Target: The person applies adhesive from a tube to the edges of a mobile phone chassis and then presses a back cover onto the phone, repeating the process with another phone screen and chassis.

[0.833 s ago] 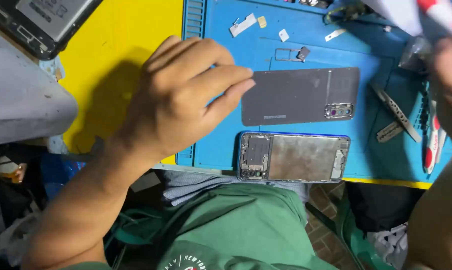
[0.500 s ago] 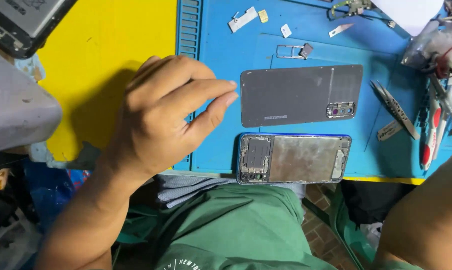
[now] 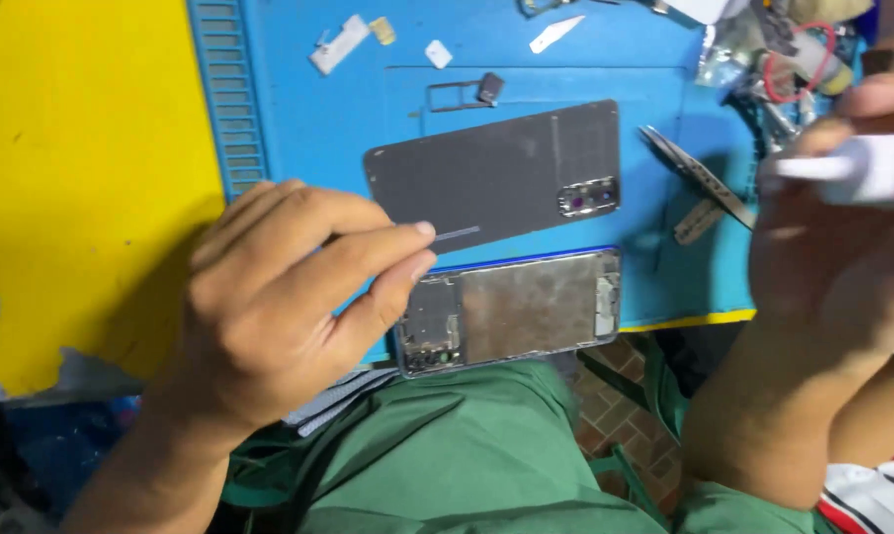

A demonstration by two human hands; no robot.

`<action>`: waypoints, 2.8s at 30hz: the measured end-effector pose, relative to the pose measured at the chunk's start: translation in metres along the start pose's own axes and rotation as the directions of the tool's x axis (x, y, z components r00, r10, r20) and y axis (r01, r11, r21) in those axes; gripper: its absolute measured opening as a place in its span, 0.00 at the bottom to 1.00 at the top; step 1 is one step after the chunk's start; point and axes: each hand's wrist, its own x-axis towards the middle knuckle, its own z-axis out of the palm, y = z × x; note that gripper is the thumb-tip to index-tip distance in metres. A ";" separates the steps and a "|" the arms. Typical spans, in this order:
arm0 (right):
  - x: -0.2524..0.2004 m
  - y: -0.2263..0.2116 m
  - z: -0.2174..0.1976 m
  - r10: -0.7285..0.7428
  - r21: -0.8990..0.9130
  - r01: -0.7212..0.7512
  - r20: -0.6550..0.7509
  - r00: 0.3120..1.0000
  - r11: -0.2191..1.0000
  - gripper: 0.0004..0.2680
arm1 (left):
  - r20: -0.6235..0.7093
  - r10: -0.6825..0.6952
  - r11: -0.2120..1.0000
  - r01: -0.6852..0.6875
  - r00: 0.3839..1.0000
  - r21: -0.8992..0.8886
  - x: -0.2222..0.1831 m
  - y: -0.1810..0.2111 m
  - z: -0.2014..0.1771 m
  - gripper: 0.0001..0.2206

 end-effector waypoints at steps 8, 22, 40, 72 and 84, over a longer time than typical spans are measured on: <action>-0.054 0.007 0.119 -0.116 -0.042 0.125 0.174 0.978 0.991 0.07 | 0.052 0.044 0.999 -0.043 0.998 -0.005 0.015 0.032 0.036 0.17; -0.069 0.028 0.166 -0.099 -0.222 0.169 0.293 0.951 0.960 0.12 | -0.042 -0.144 0.976 0.134 0.989 -0.173 -0.032 0.019 -0.008 0.19; -0.063 0.049 0.170 -0.084 -0.516 0.206 0.250 0.965 0.832 0.10 | -0.021 -0.317 0.936 0.309 0.948 -0.168 -0.070 -0.009 -0.024 0.13; -0.045 0.046 0.178 0.200 -0.658 0.179 0.458 0.866 0.731 0.13 | 0.081 -0.301 0.941 0.310 0.950 -0.134 -0.077 -0.020 -0.013 0.16; -0.048 0.042 0.175 0.322 -0.723 0.143 0.463 0.826 0.676 0.10 | 0.104 -0.311 0.935 0.324 0.945 -0.147 -0.078 -0.020 -0.013 0.16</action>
